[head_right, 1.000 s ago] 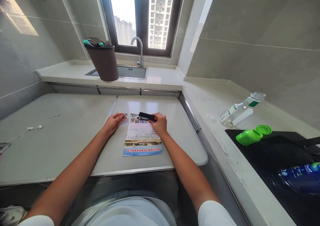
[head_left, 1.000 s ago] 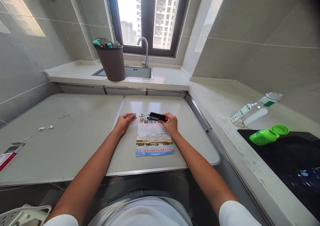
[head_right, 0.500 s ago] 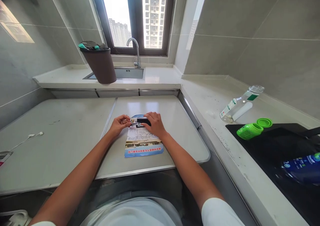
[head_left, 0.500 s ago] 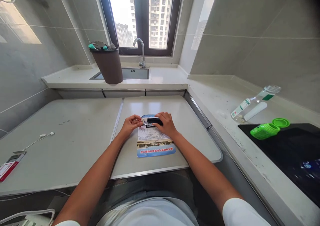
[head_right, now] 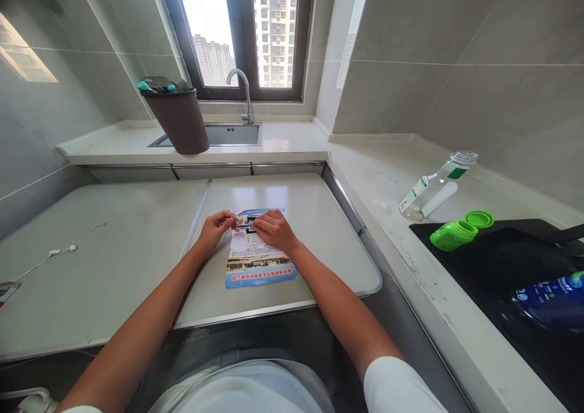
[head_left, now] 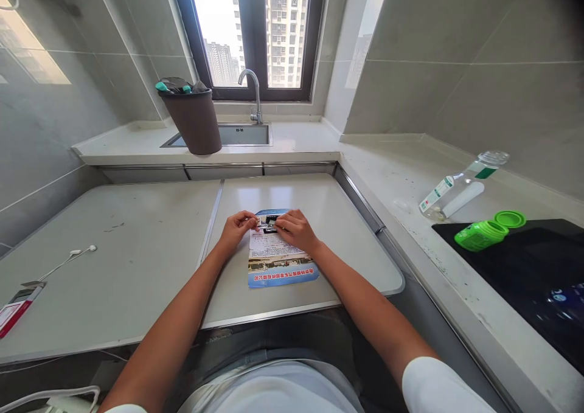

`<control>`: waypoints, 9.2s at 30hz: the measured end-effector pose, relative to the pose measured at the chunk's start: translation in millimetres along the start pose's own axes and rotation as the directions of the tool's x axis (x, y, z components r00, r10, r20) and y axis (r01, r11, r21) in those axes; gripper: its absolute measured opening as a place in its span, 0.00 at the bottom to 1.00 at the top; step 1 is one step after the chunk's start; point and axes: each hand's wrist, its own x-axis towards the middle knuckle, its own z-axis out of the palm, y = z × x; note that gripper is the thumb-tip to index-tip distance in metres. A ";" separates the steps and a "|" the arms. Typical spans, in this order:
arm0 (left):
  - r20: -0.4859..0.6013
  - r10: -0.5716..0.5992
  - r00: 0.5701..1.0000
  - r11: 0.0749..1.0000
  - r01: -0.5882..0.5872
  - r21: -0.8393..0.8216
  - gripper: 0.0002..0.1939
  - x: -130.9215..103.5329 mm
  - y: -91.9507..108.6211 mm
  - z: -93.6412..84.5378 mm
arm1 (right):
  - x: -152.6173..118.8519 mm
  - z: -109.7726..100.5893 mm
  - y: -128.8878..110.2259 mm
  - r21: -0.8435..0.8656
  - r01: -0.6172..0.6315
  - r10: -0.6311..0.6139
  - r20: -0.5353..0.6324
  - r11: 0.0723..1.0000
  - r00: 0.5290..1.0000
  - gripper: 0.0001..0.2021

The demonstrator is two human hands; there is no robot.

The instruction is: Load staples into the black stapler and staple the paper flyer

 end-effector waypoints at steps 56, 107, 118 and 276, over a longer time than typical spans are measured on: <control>0.111 0.150 0.982 0.797 -0.187 0.575 0.08 6.0 -20.5 -2.6 | -13.3 -9.7 53.1 0.224 -0.271 0.258 0.087 0.936 0.962 0.15; 0.356 0.111 0.928 0.848 -0.275 0.453 0.20 -6.6 -15.0 1.8 | -8.1 2.9 18.3 0.609 -0.326 0.164 0.307 0.723 0.938 0.18; 0.190 0.192 0.963 0.727 -0.269 0.631 0.17 -2.3 -2.4 6.8 | -2.8 3.5 32.2 0.486 -0.524 0.555 0.092 0.700 0.827 0.15; -0.429 -0.077 0.900 0.488 0.410 0.771 0.08 3.6 -25.9 -32.7 | -66.7 -118.4 66.9 0.122 -0.672 0.507 0.563 0.730 0.653 0.17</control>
